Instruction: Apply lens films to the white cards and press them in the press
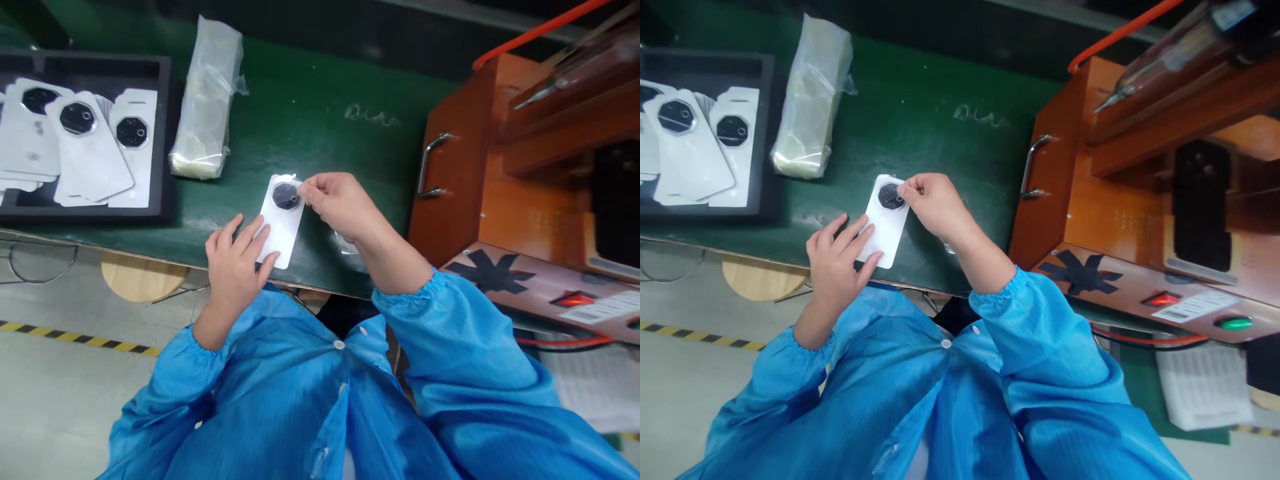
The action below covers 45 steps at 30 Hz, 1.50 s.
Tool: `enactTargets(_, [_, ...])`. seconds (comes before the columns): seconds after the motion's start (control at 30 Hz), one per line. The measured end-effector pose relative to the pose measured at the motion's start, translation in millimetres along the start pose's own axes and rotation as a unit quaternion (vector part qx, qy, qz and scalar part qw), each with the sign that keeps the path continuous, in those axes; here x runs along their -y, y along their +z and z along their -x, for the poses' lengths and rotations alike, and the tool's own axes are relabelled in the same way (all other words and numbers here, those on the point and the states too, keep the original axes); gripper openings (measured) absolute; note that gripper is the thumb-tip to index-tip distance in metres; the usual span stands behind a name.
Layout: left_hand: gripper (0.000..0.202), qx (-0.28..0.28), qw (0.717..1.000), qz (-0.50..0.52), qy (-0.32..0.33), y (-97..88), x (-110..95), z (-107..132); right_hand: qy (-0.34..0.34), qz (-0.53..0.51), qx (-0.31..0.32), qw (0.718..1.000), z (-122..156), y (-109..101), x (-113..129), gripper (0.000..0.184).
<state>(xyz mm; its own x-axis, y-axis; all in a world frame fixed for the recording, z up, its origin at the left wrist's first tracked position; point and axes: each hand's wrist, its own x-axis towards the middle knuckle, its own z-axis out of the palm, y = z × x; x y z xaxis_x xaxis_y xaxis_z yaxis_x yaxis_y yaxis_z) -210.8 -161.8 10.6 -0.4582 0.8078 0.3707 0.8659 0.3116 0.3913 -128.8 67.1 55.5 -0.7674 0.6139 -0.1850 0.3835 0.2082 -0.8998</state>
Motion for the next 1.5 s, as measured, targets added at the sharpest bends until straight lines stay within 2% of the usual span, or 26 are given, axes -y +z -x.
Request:
enactTargets(0.4, [0.04, -0.013, 1.0, -0.001, 0.01, 2.3, 0, -3, 0.006, 0.147, -0.014, 0.989, -8, 8, 1, 0.023])
enactTargets(0.67, [0.042, 0.004, 1.0, 0.025, -0.013, 1.8, 1, -3, -0.03, 0.137, -0.05, 0.989, -9, 13, -11, 0.024])
enactTargets(1.0, [0.044, -0.012, 1.0, 0.0, 0.021, 0.6, 2, -3, -0.008, 0.164, -0.059, 0.985, -8, 16, -2, 0.027])
enactTargets(1.27, [0.042, -0.002, 1.0, 0.012, 0.002, -0.1, 0, -4, -0.028, 0.187, -0.067, 0.98, -11, 20, -7, 0.027])
enactTargets(1.5, [0.042, -0.01, 1.0, 0.0, 0.013, -0.2, 1, -3, -0.049, 0.248, -0.129, 0.959, -15, 20, -18, 0.017])
